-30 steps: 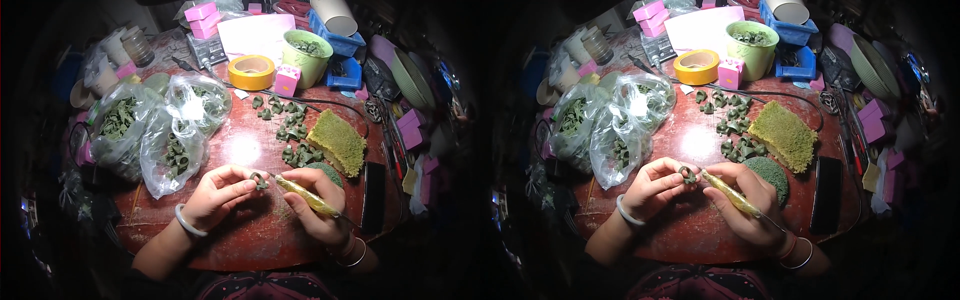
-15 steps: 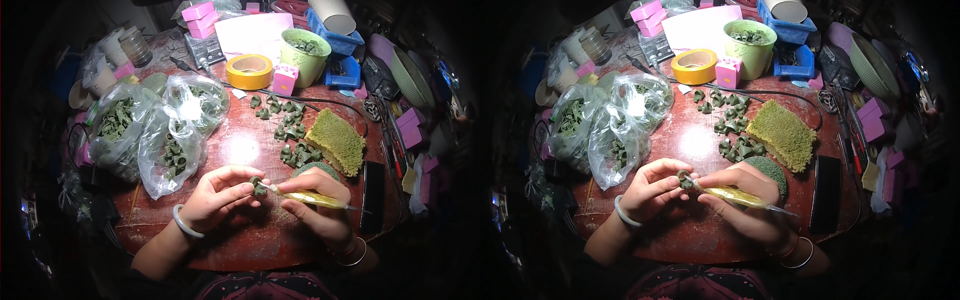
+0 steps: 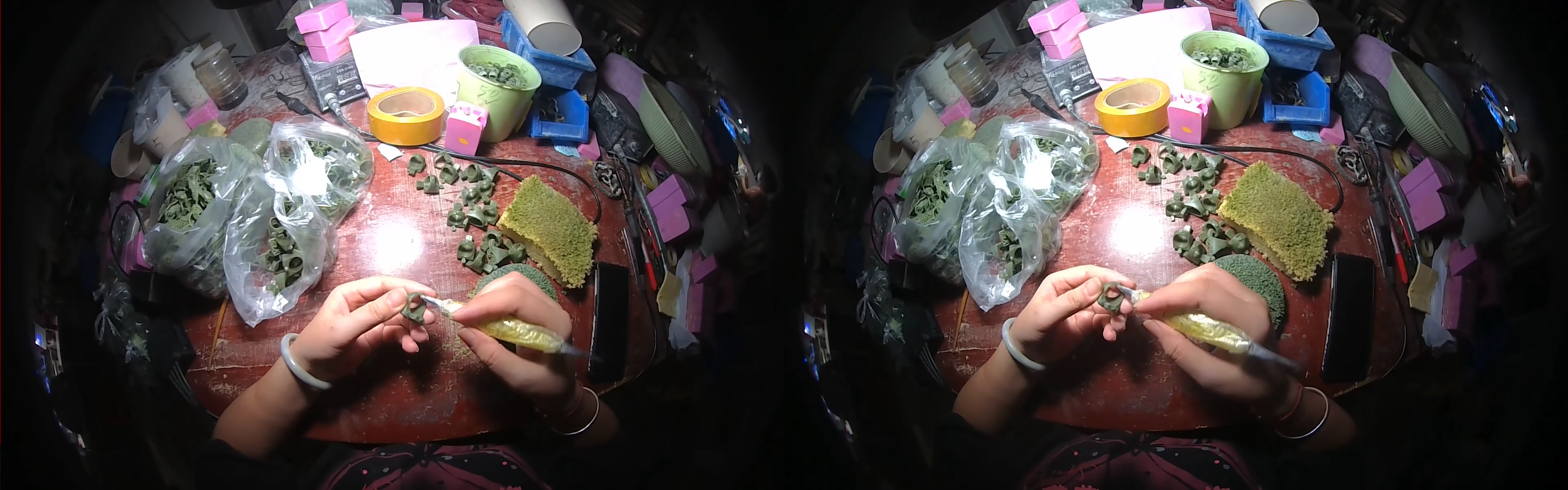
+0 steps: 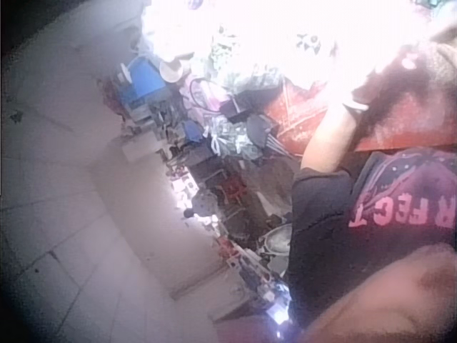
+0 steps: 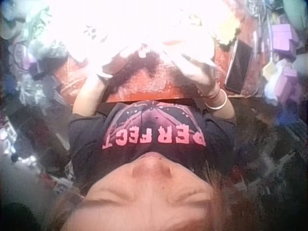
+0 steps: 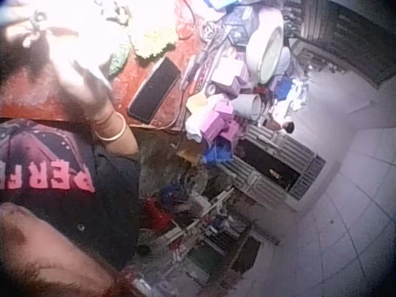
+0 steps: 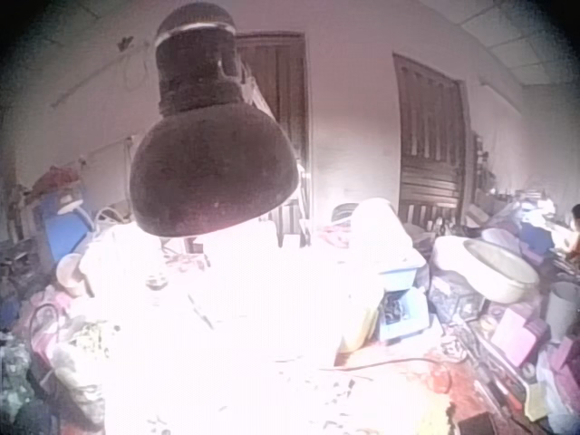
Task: Assembling small green decorative items using a tool and glue at a crafting table.
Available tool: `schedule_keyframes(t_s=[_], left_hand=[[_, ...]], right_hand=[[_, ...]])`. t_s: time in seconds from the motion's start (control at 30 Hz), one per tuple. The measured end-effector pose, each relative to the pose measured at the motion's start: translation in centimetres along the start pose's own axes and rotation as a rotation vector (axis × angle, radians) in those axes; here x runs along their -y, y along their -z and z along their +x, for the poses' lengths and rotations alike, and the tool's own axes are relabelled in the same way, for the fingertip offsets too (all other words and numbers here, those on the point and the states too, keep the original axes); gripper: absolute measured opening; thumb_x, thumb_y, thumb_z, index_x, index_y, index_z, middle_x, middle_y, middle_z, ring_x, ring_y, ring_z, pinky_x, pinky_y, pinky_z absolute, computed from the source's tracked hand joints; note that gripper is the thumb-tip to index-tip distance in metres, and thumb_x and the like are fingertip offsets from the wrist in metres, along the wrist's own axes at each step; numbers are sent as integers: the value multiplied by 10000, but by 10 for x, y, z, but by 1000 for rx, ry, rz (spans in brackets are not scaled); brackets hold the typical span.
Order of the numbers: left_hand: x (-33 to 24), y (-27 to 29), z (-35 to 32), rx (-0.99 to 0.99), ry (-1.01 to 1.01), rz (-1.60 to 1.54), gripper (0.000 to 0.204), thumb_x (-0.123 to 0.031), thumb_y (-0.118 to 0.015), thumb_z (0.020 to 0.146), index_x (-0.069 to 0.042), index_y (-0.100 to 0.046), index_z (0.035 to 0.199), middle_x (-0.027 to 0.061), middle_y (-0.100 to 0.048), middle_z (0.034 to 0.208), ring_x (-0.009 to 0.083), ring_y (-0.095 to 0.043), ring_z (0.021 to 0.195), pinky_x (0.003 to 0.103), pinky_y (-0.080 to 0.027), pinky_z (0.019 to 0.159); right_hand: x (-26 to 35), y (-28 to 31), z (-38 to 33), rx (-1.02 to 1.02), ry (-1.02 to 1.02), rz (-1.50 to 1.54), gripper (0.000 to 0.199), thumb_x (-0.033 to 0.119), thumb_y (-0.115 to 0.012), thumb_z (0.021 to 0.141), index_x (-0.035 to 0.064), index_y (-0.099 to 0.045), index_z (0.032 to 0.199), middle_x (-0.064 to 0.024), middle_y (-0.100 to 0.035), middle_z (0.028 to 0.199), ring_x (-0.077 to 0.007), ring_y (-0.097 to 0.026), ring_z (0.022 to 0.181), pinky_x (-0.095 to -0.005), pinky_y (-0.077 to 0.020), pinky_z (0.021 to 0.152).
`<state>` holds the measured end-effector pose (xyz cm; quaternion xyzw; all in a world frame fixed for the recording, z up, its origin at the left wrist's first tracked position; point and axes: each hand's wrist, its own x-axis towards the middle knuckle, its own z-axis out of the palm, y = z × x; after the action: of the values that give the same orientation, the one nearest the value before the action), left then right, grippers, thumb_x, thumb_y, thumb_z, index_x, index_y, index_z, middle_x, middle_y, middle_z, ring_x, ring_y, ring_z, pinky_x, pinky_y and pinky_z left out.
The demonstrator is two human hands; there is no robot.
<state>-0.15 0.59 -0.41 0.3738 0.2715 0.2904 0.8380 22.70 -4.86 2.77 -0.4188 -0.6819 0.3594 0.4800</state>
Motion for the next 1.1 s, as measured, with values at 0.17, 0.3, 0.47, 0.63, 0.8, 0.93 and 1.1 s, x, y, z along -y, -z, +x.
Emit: schedule_keyframes(t_s=[0.17,0.3,0.47,0.63,0.8,0.93,1.1], left_hand=[[-2,-4,-1,-33,6,6,338,-215,-503,1012,59,-566,1200,155,-654,1004,205,-637,835,311,-540,719],[0,-2,-2,-38,29,-6,357,-253,-498,1015,56,-578,1175,149,-648,981,199,-629,822,312,-532,711],[-2,-4,-1,-36,36,-16,387,-271,-496,1013,64,-577,1190,138,-645,949,190,-624,804,306,-526,704],[-1,-3,-1,-48,45,-25,376,-271,-492,1012,62,-585,1160,128,-643,914,182,-617,776,301,-518,691],[-4,-7,-2,-52,63,-19,382,-279,-488,1010,64,-586,1148,129,-638,902,182,-609,761,298,-512,681],[-1,-2,-2,-31,61,-63,394,-293,-478,1010,62,-585,1144,128,-635,895,181,-604,757,297,-510,680],[-1,-1,-2,-48,81,-61,394,-289,-473,1011,65,-582,1148,128,-635,894,180,-604,756,298,-510,673]], right_hand=[[5,2,-1,-31,74,-33,256,-59,-714,765,28,-694,1005,-90,-665,890,-200,-626,782,-286,-493,721],[3,1,0,3,25,-20,254,-61,-719,763,24,-695,1001,-95,-668,877,-199,-637,790,-286,-495,708],[7,3,0,-19,74,-49,251,-55,-725,765,18,-696,1004,-96,-670,877,-197,-648,800,-287,-499,705],[4,-3,2,-7,89,-57,231,-76,-712,755,-5,-693,974,-100,-646,854,-186,-618,778,-288,-473,705],[9,1,-2,-22,4,0,231,-72,-716,754,-7,-692,974,-103,-642,858,-186,-616,784,-284,-467,715],[2,1,0,-23,68,-27,255,-68,-723,765,12,-701,1006,-98,-670,855,-202,-644,755,-286,-496,687],[8,1,0,-2,42,-30,213,-47,-727,761,-8,-696,967,-110,-650,870,-188,-623,783,-286,-471,697]])
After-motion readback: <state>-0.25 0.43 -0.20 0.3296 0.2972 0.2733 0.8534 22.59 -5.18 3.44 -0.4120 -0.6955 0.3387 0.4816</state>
